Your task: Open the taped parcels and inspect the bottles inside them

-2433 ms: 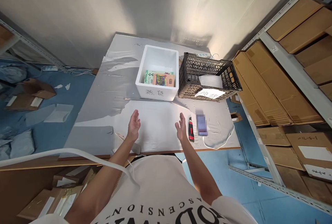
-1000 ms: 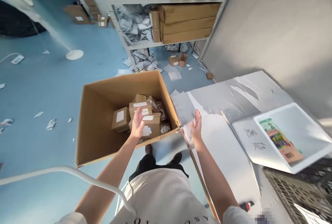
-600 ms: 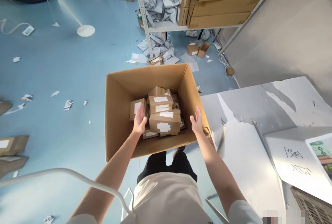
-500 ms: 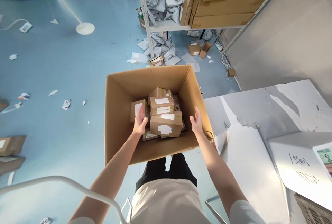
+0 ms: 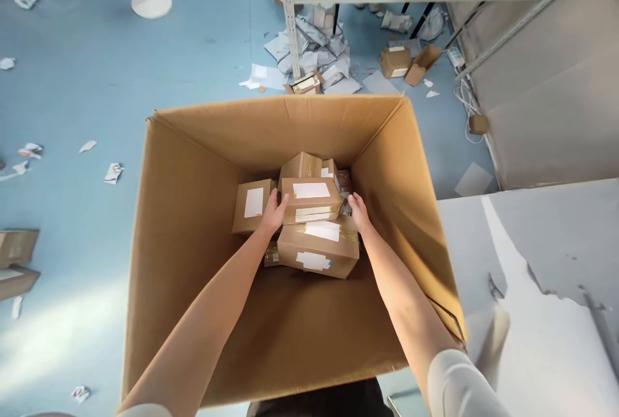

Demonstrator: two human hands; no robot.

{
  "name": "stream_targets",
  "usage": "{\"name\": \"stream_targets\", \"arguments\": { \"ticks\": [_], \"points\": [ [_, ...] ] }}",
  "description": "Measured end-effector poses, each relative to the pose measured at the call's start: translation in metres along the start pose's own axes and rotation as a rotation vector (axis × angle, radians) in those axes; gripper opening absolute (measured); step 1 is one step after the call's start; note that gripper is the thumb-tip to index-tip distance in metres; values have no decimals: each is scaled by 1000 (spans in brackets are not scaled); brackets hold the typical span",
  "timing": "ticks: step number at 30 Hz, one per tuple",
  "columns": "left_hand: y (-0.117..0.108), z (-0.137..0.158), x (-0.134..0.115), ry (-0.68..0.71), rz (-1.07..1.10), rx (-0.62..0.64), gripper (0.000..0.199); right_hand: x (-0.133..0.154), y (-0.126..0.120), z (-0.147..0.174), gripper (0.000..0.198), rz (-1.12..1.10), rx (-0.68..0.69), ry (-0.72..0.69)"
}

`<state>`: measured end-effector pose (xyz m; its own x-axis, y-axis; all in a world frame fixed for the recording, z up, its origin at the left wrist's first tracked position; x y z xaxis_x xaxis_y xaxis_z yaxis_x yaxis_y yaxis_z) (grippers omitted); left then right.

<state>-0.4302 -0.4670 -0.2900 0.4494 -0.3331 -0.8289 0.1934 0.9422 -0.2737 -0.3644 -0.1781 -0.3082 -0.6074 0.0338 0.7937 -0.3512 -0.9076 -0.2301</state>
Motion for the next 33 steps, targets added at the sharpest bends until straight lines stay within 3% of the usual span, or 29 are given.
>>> {"name": "stream_targets", "arguments": {
  "ticks": [4, 9, 14, 19, 25, 28, 31, 33],
  "points": [
    [21, -24, 19, -169, 6, -51, 81, -22, 27, -40, 66, -27, -5, 38],
    [32, -30, 27, -99, 149, -115, 59, -38, 50, -49, 48, -98, -11, 72],
    [27, -11, 24, 13, 276, -95, 52, -28, 49, -14, 37, -302, 41, -40],
    [12, 42, 18, 94, 403, -112, 52, -12, 28, 46, 29, -413, -46, -112],
    [-6, 93, 29, -60, 529, -213, 23, -26, 13, 99, 31, -523, -69, 42],
    [-5, 102, 44, -132, 518, -241, 20, -41, 13, 107, 30, -475, -84, 108],
    [0, 105, 60, -169, 529, -274, 27, -55, 16, 108, 24, -390, -120, 97],
    [4, 105, 68, -162, 490, -283, 32, -62, 18, 108, 32, -306, -112, 68]
  ]
}}
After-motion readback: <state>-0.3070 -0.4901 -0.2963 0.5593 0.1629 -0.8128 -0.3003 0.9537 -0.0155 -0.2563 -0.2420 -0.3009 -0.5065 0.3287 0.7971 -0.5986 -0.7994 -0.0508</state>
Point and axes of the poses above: each hand's wrist, its own z-axis away from the middle knuckle, its own y-axis out of the palm, x = y × z, the point moved 2 cm from there along -z, towards the middle knuckle, and after that the axes turned 1 degree about x, right-handed, at the moved point
